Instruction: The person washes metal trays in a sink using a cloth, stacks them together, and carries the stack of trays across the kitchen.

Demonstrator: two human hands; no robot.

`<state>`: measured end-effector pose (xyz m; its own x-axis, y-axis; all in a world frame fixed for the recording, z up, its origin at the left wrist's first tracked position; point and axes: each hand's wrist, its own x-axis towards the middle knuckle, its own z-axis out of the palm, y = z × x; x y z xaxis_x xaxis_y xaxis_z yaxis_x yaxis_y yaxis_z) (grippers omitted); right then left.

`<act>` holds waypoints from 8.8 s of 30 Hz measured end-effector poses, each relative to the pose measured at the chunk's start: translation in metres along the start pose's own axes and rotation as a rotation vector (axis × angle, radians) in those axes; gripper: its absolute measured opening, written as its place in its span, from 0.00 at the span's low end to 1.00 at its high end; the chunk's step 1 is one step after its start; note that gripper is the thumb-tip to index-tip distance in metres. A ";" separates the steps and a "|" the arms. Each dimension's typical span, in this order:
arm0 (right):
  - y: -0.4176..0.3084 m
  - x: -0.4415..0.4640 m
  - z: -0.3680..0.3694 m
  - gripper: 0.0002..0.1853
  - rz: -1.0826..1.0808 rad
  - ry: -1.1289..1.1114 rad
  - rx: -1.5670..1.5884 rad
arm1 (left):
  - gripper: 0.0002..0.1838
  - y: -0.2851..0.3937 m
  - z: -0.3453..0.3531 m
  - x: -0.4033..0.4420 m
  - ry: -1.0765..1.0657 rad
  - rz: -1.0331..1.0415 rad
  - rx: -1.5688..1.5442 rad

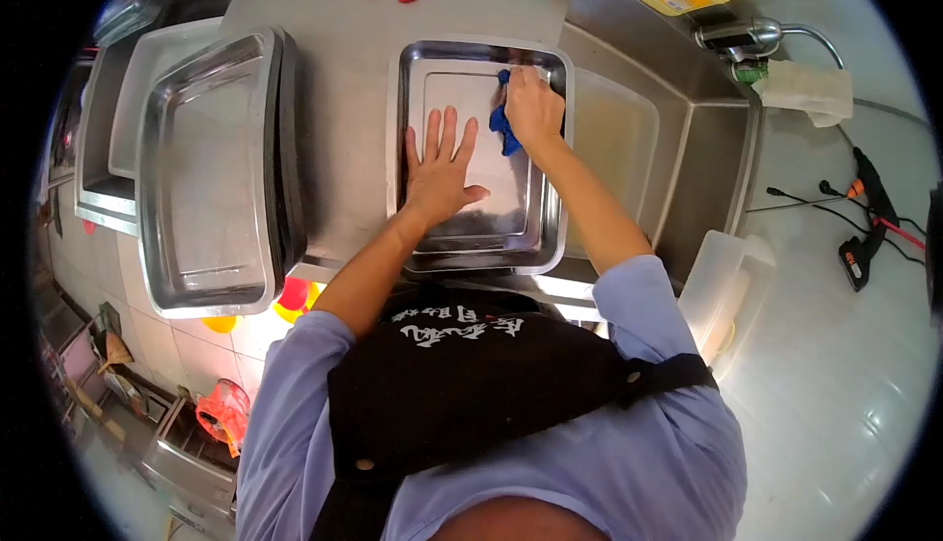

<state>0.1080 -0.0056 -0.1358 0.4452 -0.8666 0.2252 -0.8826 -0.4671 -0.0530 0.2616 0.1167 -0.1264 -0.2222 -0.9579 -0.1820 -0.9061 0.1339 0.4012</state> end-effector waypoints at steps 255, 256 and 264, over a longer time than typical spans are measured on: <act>0.091 -0.186 -0.138 0.20 0.721 1.418 2.144 | 0.36 0.362 -0.167 -0.069 0.361 0.859 0.098; 0.101 -0.183 -0.140 0.20 0.708 1.430 2.150 | 0.35 0.361 -0.165 -0.068 0.381 0.868 0.092; 0.116 -0.167 -0.145 0.20 0.675 1.439 2.173 | 0.37 0.356 -0.171 -0.063 0.475 0.905 0.194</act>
<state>-0.0910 0.1103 -0.0390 -0.6464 -0.7532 -0.1215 0.7239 -0.5551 -0.4098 0.0146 0.1816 0.1812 -0.7214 -0.4745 0.5044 -0.5227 0.8509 0.0529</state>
